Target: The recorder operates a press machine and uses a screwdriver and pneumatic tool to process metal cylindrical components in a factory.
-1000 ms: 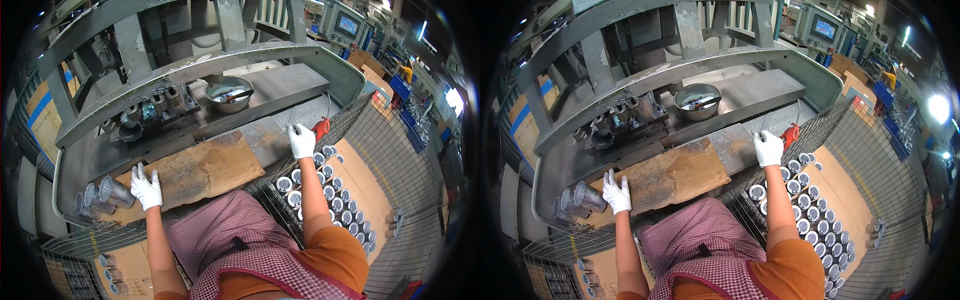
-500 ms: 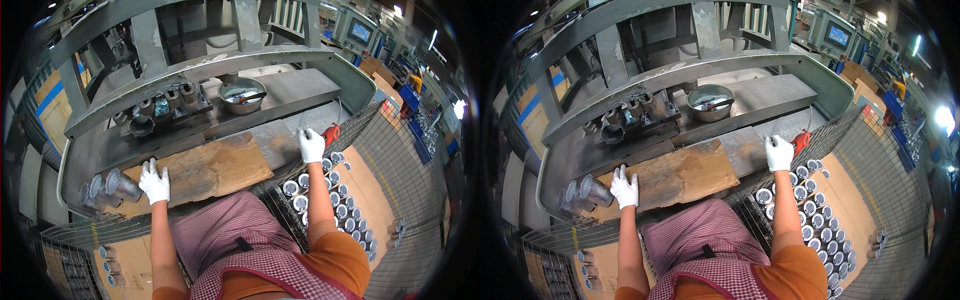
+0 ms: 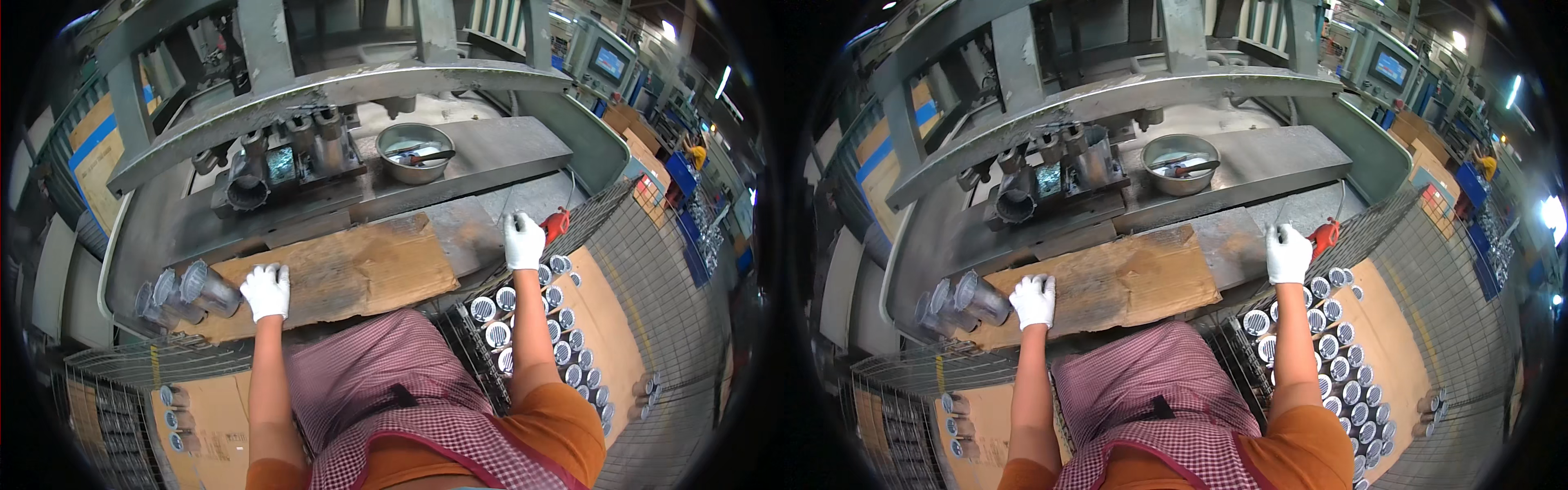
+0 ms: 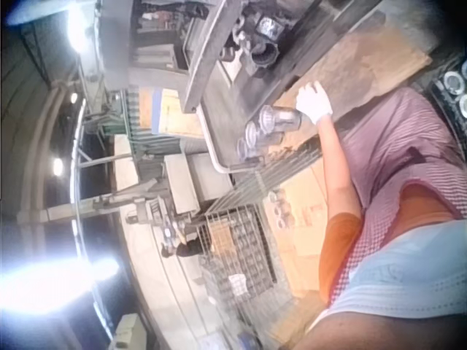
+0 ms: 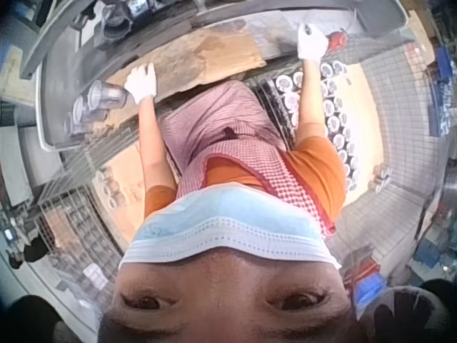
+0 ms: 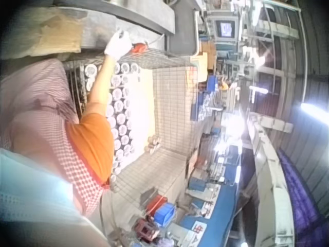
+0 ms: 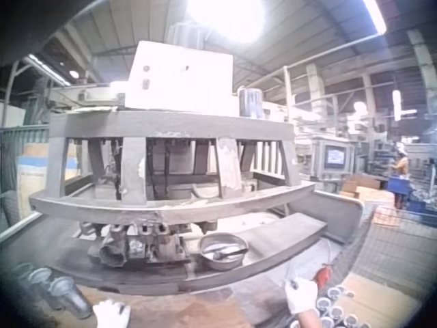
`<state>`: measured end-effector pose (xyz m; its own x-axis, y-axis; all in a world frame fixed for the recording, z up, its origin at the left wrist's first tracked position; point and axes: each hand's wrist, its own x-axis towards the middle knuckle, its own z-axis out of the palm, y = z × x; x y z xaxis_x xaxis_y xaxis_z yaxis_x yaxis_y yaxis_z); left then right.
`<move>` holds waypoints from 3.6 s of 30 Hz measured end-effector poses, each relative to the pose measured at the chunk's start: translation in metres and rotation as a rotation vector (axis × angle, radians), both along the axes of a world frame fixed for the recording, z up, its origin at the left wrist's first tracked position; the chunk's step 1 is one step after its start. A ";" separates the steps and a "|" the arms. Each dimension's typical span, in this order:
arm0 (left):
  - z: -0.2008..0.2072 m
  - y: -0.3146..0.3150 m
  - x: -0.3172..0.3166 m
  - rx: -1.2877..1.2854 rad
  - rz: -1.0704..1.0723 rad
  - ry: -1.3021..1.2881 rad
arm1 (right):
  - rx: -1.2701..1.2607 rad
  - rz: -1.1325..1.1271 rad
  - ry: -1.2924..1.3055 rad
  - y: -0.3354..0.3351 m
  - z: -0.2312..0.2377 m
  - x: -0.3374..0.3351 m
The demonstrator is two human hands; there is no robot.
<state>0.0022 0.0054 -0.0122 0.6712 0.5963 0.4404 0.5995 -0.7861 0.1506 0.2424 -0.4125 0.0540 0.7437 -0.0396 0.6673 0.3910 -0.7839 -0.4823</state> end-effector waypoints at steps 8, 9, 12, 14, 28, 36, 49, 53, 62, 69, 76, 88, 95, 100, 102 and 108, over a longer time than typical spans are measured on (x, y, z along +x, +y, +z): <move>0.002 0.001 0.004 -0.004 -0.018 0.000 | -0.124 0.702 -0.113 0.134 0.061 -0.023; 0.002 0.001 0.001 -0.008 -0.016 -0.001 | -0.196 0.809 -0.159 0.161 0.070 -0.020; 0.008 -0.002 0.003 -0.029 -0.011 0.014 | -0.321 0.807 -0.268 0.237 0.088 -0.002; 0.007 -0.002 0.003 -0.040 -0.009 0.009 | -0.385 0.679 -0.247 0.277 0.106 0.002; 0.029 0.021 0.027 -0.225 -0.042 -0.488 | -0.449 0.851 -0.093 0.267 0.111 -0.040; 0.106 0.103 0.098 -0.264 0.299 -0.394 | -0.439 0.930 -0.170 0.241 0.034 -0.118; 0.162 0.036 0.088 0.444 -0.229 -0.235 | -0.327 0.740 0.147 0.282 0.052 -0.030; 0.153 0.032 0.125 0.389 -0.351 -0.209 | -0.374 0.753 0.228 0.319 0.056 -0.015; 0.198 0.051 0.069 0.085 -0.162 -0.078 | -0.478 0.699 0.125 0.350 0.048 0.008; 0.193 0.078 -0.039 -0.319 0.185 0.529 | -0.515 0.732 0.056 0.351 0.044 0.008; 0.120 0.095 -0.067 -0.348 0.150 0.251 | -0.384 0.718 0.058 0.296 0.050 -0.023; 0.137 0.117 0.036 -1.101 -0.138 -1.227 | -0.105 0.188 0.056 0.023 0.035 0.001; 0.096 0.140 0.082 -0.453 0.025 -0.494 | -0.025 0.098 0.071 -0.021 -0.017 0.026; 0.110 0.125 0.080 -0.178 0.124 -0.152 | 0.000 0.096 0.144 -0.017 -0.009 0.023; 0.116 0.131 0.079 -0.191 0.119 0.048 | 0.005 0.091 0.172 -0.018 -0.013 0.027; 0.107 0.104 0.064 -0.200 0.231 -0.074 | -0.045 0.106 -0.115 -0.022 -0.003 0.019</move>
